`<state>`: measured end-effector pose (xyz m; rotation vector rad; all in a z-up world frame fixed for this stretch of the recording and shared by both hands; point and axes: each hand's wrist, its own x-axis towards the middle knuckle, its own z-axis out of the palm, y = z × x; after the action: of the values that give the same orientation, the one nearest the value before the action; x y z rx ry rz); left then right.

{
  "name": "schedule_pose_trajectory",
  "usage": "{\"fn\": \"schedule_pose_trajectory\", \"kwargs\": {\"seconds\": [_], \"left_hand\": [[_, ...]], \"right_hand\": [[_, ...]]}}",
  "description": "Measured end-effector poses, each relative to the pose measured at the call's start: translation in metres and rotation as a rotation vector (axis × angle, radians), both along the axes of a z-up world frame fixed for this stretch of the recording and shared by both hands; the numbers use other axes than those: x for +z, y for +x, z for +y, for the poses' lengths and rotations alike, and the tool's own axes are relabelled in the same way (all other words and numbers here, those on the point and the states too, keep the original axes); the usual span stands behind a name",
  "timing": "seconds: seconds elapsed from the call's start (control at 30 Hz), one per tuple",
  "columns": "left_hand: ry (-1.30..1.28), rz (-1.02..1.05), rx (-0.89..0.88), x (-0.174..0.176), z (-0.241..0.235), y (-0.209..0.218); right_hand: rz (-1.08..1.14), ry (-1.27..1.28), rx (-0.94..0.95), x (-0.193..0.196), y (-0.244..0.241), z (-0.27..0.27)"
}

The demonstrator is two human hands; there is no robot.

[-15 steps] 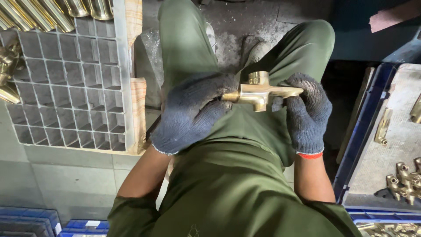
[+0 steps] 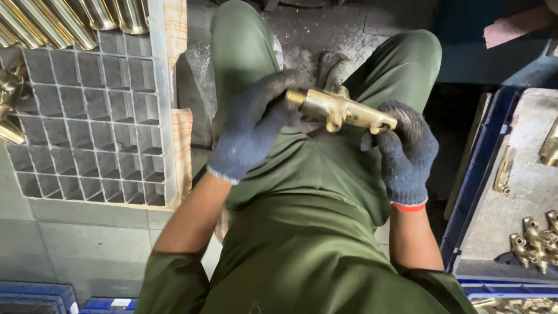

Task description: The person cleans and wipes brass faucet components by hand while seated, using gloved hands to rub different sides of the metal parts before placing them in a tray.

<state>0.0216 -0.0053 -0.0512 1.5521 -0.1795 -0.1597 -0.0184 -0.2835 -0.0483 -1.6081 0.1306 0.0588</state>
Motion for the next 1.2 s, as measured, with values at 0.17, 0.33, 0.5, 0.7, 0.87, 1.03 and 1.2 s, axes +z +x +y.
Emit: {"fn": "schedule_pose_trajectory", "kwargs": {"seconds": [0.17,0.33,0.5,0.7,0.87,1.03,1.2], "left_hand": [[0.021,0.182,-0.028,-0.058,-0.012,0.07],[0.152,-0.058,0.066,-0.113,-0.044,0.13],[0.059,0.501,0.164,-0.148,-0.079,0.142],[0.396,0.088,0.08,-0.175,-0.097,0.151],[-0.448,0.721,0.098,-0.187,-0.115,0.157],[-0.679,0.908,0.231,-0.205,-0.127,0.159],[-0.903,0.921,0.082,-0.222,-0.13,0.169]], "right_hand": [[-0.141,-0.331,0.113,-0.015,0.042,-0.002],[-0.211,-0.458,0.151,-0.038,0.105,0.003],[-0.223,-0.499,0.144,-0.035,0.117,0.019],[-0.209,-0.619,0.084,-0.033,0.124,0.042],[-0.214,-0.615,0.053,-0.039,0.131,0.051],[-0.303,-0.762,0.07,-0.045,0.135,0.052],[-0.374,-0.762,0.127,-0.049,0.149,0.051]]}}
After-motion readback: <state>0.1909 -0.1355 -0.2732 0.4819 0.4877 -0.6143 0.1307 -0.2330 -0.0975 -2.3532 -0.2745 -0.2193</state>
